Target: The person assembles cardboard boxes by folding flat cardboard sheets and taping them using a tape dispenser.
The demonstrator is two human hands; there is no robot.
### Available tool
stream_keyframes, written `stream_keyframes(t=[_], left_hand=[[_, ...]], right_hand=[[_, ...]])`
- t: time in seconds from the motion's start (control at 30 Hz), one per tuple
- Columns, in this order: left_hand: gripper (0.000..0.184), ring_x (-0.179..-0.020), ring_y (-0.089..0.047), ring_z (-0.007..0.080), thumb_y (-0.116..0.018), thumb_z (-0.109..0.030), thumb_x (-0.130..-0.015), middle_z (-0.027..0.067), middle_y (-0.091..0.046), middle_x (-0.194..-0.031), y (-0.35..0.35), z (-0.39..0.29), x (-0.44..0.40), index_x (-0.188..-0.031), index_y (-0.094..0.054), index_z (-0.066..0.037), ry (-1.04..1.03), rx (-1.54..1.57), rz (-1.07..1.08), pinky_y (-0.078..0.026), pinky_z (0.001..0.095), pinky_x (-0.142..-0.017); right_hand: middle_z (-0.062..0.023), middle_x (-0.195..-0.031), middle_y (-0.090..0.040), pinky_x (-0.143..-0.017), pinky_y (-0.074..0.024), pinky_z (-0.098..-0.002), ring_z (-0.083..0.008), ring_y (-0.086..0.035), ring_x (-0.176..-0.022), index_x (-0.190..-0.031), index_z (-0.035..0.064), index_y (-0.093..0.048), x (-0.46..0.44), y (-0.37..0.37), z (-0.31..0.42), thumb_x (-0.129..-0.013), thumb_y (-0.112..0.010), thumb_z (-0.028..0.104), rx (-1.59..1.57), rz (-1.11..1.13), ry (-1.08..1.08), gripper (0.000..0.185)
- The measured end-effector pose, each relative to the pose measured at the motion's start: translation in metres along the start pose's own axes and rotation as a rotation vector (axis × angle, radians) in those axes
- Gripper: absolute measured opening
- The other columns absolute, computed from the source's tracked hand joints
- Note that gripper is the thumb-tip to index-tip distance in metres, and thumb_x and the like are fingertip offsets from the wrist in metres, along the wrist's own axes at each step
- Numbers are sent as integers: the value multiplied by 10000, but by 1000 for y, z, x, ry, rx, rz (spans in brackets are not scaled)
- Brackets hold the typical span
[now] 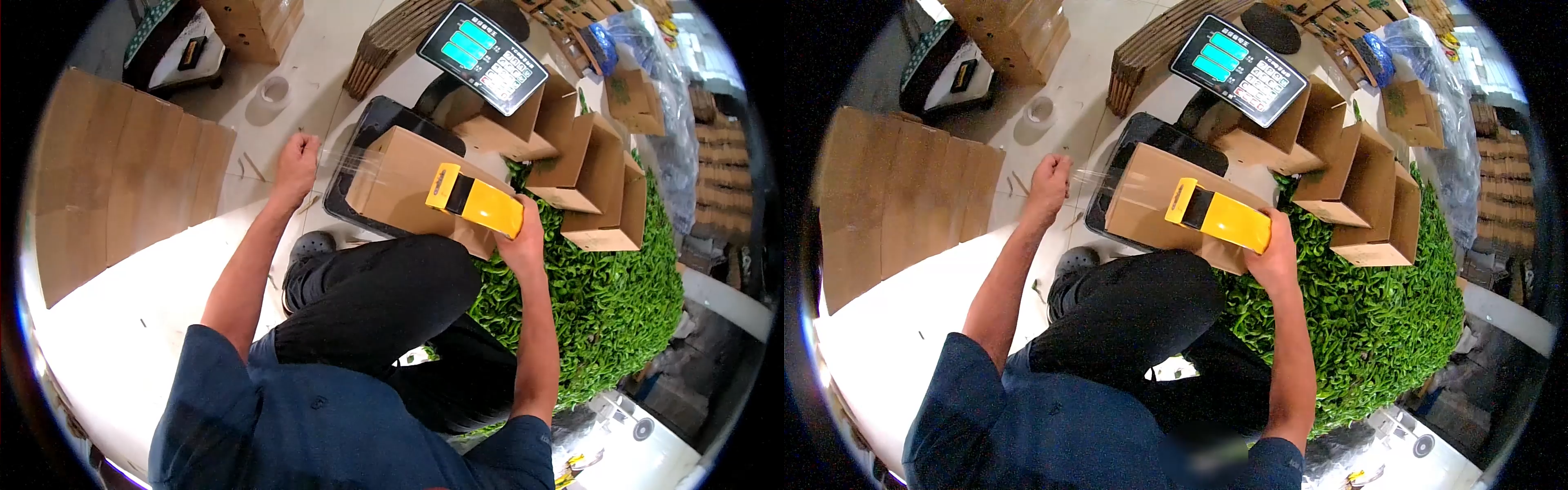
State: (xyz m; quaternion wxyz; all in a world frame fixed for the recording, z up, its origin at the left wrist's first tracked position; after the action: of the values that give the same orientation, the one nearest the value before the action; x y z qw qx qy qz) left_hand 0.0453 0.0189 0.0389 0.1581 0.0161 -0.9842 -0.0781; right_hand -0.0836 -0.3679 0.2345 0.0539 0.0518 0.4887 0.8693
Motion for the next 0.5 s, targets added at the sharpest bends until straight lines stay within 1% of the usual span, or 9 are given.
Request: stream_keyframes(t=[0.13,0.23,0.33,0.43,0.5], left_hand=[[293,-736,-549,145,-570,-291,-1014,66,-620,-793,2,1,4,-1012,-613,-1,-13,-45,-22,-469,327,-693],[285,-743,-571,166,-567,-286,-1015,87,-630,-802,4,-7,7,-1019,-609,-4,-118,-119,-46,-479,333,-706],[279,-755,-592,188,-565,-286,-1015,108,-641,-817,-5,1,9,-1021,-603,-10,-187,-115,-44,-488,343,-718],[261,-756,-597,214,-559,-276,-1017,117,-643,-829,-37,24,10,-1022,-595,-18,-151,-65,-3,-491,356,-718],[255,-781,-621,259,-547,-273,-1020,141,-651,-851,-58,32,11,-1017,-589,-22,-117,-58,37,-495,377,-727]], right_hand=[[-188,-1203,-603,-959,-508,-390,-354,-621,-1113,-1369,35,-476,-3,0,6,-767,-753,25,7,-15,79,663],[-186,-1245,-599,-971,-506,-385,-336,-619,-1137,-1384,42,-471,-3,-2,8,-777,-756,47,17,32,-28,670],[-184,-1244,-608,-975,-504,-379,-323,-626,-1133,-1383,35,-469,-2,-3,3,-784,-764,71,8,16,-65,668],[-177,-1201,-625,-975,-499,-368,-306,-636,-1105,-1358,23,-476,1,-5,-3,-786,-770,81,-22,7,-95,646],[-168,-1174,-632,-963,-500,-360,-285,-640,-1080,-1332,19,-485,3,-7,-6,-786,-774,84,-36,-12,-79,621]])
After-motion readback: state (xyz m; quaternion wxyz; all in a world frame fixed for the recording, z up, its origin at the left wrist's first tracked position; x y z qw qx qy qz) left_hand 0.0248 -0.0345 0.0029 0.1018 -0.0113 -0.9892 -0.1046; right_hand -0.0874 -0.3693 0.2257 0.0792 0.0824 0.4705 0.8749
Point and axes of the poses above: each hand's wrist, its own x-axis away from the middle knuckle, its own y-axis out of the back of the hand, z = x × y, the point moved 8 cm from there along -x, towards the middle knuckle
